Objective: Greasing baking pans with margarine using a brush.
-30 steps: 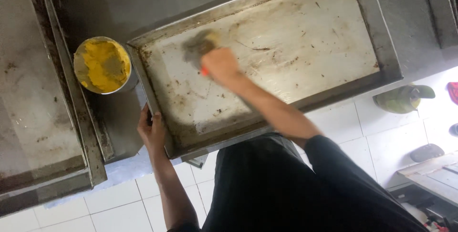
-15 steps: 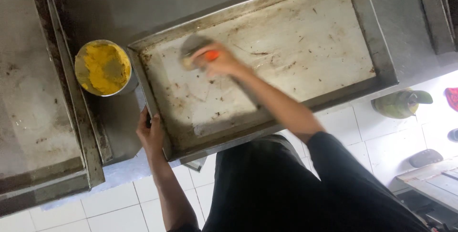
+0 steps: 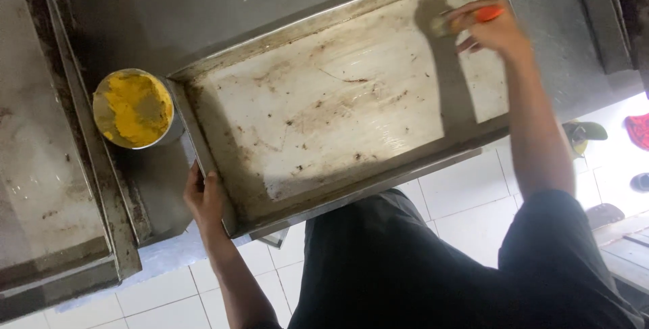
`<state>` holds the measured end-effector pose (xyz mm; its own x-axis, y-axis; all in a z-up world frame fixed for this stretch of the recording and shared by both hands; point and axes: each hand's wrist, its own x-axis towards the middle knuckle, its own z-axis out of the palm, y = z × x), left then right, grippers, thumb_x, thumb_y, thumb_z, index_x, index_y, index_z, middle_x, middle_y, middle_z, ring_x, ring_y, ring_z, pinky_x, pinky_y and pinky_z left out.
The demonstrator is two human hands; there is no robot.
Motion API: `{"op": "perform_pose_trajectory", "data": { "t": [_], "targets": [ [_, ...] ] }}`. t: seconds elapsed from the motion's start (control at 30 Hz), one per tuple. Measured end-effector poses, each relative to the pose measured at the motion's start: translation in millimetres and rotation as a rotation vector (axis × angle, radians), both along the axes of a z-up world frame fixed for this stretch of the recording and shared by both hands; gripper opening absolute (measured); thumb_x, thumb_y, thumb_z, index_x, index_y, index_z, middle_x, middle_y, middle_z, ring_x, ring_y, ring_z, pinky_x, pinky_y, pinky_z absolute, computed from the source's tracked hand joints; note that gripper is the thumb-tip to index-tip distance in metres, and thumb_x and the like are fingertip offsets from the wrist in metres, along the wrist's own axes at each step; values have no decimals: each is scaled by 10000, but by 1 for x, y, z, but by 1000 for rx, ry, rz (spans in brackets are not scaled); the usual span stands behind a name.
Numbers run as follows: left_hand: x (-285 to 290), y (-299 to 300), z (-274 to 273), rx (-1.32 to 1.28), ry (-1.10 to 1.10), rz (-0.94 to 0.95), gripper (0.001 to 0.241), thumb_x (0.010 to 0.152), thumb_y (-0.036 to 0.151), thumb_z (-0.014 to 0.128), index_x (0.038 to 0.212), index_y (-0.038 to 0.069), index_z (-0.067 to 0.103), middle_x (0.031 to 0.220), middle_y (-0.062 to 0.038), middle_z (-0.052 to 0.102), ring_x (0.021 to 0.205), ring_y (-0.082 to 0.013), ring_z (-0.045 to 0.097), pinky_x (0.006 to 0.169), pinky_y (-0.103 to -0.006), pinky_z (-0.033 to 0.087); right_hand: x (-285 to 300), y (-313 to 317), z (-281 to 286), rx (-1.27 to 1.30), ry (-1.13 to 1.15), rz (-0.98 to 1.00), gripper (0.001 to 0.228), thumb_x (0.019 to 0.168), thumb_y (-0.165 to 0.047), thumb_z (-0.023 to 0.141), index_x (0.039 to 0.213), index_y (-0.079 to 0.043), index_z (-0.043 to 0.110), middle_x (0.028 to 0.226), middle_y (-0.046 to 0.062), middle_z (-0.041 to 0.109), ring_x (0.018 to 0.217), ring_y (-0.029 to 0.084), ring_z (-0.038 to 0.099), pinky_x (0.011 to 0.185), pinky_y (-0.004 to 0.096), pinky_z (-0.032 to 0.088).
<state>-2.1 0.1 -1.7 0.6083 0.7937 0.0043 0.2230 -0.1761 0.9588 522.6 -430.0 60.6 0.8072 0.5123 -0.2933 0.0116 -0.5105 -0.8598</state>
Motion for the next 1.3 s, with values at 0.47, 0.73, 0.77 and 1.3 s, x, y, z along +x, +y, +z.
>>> {"op": "perform_pose_trajectory", "data": {
  "t": [0.47, 0.73, 0.77, 1.3],
  "targets": [
    [-5, 5, -10, -53, -54, -2, 445, 1024, 103, 580, 1442, -50, 574, 1276, -88, 667, 1134, -159, 611, 989, -294, 465, -24, 94, -88, -989, -863, 248, 177, 769, -261, 809, 851, -107, 782, 833, 156, 738, 834, 316, 743, 667, 445, 590],
    [7, -4, 15, -88, 61, 93, 454, 994, 108, 567, 1430, -15, 596, 1226, -95, 696, 1066, -159, 623, 904, -301, 481, -183, 274, -42, -562, -940, 504, 88, 718, -149, 784, 672, -99, 729, 644, 119, 704, 617, 256, 717, 519, 407, 544],
    [4, -2, 8, -56, 27, 62, 433, 1000, 108, 569, 1413, -18, 609, 1215, -91, 697, 1068, -155, 633, 920, -297, 487, -199, 294, -45, -458, -917, 547, 62, 702, -89, 770, 665, -110, 725, 625, 104, 691, 595, 224, 710, 519, 395, 547],
    [-1, 3, -10, -90, -16, 43, 442, 1003, 63, 567, 1432, -41, 583, 1242, -56, 671, 1028, -101, 589, 876, -252, 467, -253, 413, -80, 320, -522, 698, 292, 1013, -158, 652, 1301, -175, 695, 686, 21, 694, 417, 87, 500, 376, 237, 414]
  ]
}}
